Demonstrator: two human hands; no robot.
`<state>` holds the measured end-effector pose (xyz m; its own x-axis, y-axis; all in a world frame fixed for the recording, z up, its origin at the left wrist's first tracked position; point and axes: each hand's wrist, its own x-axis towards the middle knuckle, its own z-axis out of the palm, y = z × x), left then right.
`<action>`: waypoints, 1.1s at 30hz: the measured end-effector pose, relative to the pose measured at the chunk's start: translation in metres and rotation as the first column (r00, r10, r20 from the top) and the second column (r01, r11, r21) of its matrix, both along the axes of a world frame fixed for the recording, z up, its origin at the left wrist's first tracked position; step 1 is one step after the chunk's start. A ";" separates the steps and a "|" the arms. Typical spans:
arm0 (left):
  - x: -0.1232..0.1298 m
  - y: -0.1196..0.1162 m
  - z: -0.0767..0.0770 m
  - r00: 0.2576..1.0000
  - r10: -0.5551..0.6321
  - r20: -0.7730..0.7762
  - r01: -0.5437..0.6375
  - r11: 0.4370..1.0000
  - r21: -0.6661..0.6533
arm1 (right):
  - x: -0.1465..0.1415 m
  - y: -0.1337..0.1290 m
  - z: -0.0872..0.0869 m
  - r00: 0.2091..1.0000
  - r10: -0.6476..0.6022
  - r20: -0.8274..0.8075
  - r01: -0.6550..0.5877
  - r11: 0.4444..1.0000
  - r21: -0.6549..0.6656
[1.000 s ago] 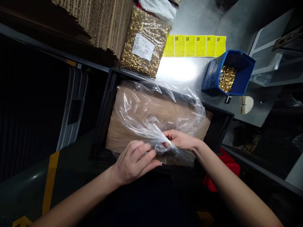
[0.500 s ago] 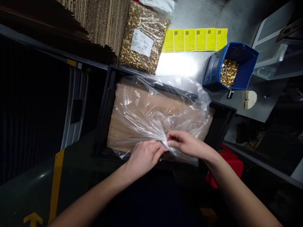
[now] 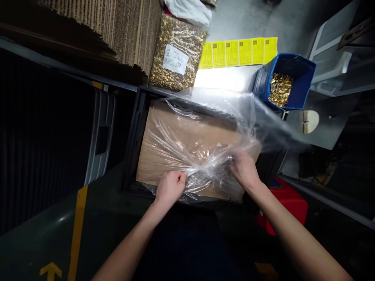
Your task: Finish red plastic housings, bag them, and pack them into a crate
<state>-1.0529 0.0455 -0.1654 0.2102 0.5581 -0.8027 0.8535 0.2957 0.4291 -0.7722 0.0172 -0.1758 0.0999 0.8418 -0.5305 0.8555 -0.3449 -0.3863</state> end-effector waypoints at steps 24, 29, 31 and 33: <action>0.049 0.003 0.018 0.828 0.178 0.532 -0.247 0.967 0.061 | -0.055 -0.017 0.050 0.204 -0.695 -0.689 0.474 0.686 -0.552; 0.050 0.001 0.014 0.782 0.256 0.568 -0.297 0.955 -0.021 | -0.057 -0.016 0.047 0.510 -0.559 -0.654 0.522 0.805 -0.281; 0.049 0.001 0.012 0.759 0.340 0.555 -0.357 0.931 -0.083 | -0.059 -0.020 0.047 0.646 -0.494 -0.582 0.537 0.836 -0.113; 0.049 0.000 0.009 0.748 0.397 0.532 -0.402 0.909 -0.113 | -0.058 -0.026 0.050 0.783 -0.363 -0.505 0.464 0.881 0.086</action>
<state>-1.0037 0.0456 -0.1569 0.3570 0.6947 -0.6244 0.2922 0.5519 0.7810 -0.8304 -0.0086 -0.1259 0.2495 0.8660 -0.4333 0.3494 -0.4978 -0.7938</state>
